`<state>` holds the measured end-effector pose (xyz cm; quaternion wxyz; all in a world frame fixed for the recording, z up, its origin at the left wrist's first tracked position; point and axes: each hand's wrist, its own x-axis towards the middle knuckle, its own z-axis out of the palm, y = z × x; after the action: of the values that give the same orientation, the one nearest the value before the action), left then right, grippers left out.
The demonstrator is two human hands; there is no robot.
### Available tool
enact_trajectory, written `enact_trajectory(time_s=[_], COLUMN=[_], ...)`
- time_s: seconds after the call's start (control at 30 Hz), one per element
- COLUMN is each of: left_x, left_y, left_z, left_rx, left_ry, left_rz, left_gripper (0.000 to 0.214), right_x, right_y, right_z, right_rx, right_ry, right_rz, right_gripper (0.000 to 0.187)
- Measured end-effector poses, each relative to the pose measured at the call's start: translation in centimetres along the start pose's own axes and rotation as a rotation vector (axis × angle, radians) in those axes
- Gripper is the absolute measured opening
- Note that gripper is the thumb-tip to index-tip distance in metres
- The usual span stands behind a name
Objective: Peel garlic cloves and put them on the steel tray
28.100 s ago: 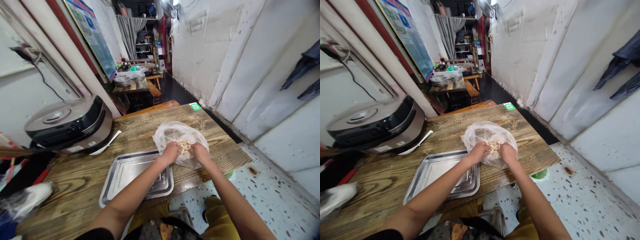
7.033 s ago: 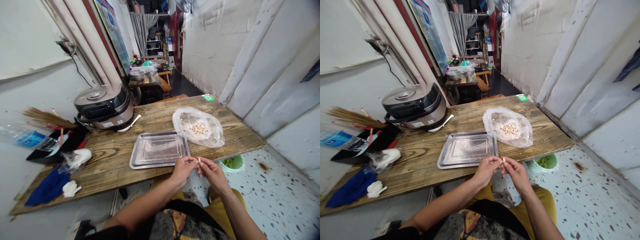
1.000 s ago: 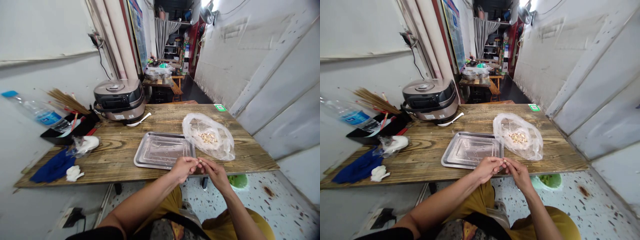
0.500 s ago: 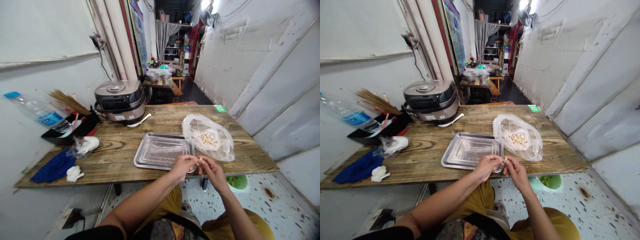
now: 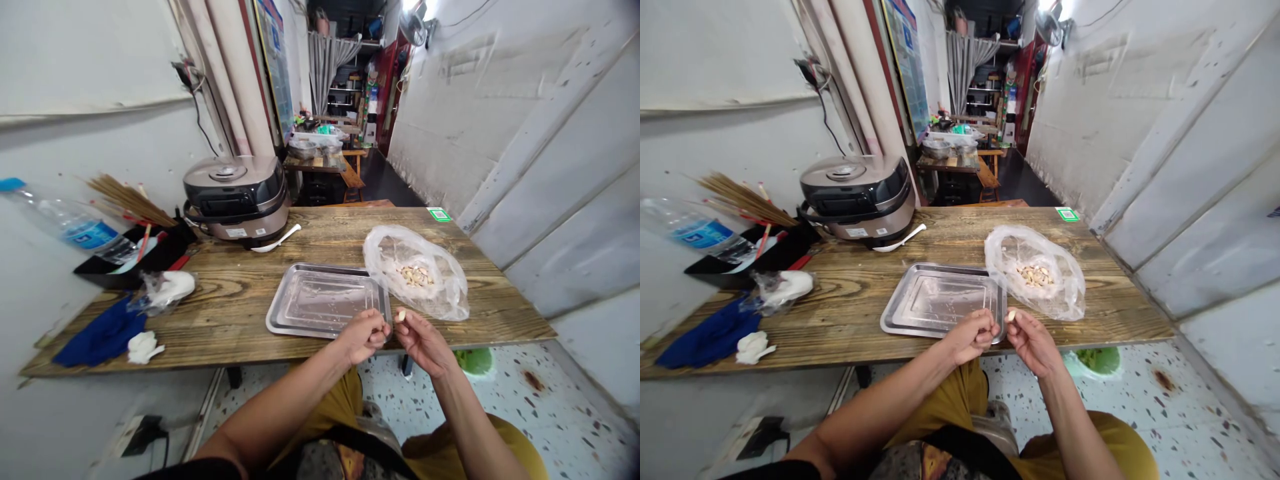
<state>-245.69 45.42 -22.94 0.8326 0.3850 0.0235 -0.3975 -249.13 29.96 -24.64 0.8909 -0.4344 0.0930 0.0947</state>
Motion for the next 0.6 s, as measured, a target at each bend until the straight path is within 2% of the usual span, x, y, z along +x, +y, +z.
enact_trajectory(time_s=[0.17, 0.33, 0.47, 0.53, 0.6], left_x=[-0.1, 0.1, 0.6, 0.8, 0.7], left_y=[0.1, -1.0, -1.8, -1.7, -1.4], left_z=[-0.3, -0.2, 0.0, -0.1, -0.4], left_rx=[0.06, 0.246, 0.299, 0.235, 0.154], left_ry=[0.013, 0.18, 0.236, 0.238, 0.221], left_rz=[0.073, 0.27, 0.422, 0.417, 0.349], left_gripper=[0.009, 0.033, 0.036, 0.038, 0.041], right_x=[0.3, 0.2, 0.0, -0.2, -0.3], right_y=[0.3, 0.9, 1.9, 2.1, 2.0], right_z=[0.2, 1.2, 2.2, 2.5, 2.6], right_rx=[-0.031, -0.116, -0.173, -0.205, -0.265], right_ry=[0.073, 0.156, 0.211, 0.222, 0.198], right_rz=[-0.034, -0.083, -0.153, -0.197, -0.201], right_gripper=[0.025, 0.026, 0.026, 0.026, 0.027])
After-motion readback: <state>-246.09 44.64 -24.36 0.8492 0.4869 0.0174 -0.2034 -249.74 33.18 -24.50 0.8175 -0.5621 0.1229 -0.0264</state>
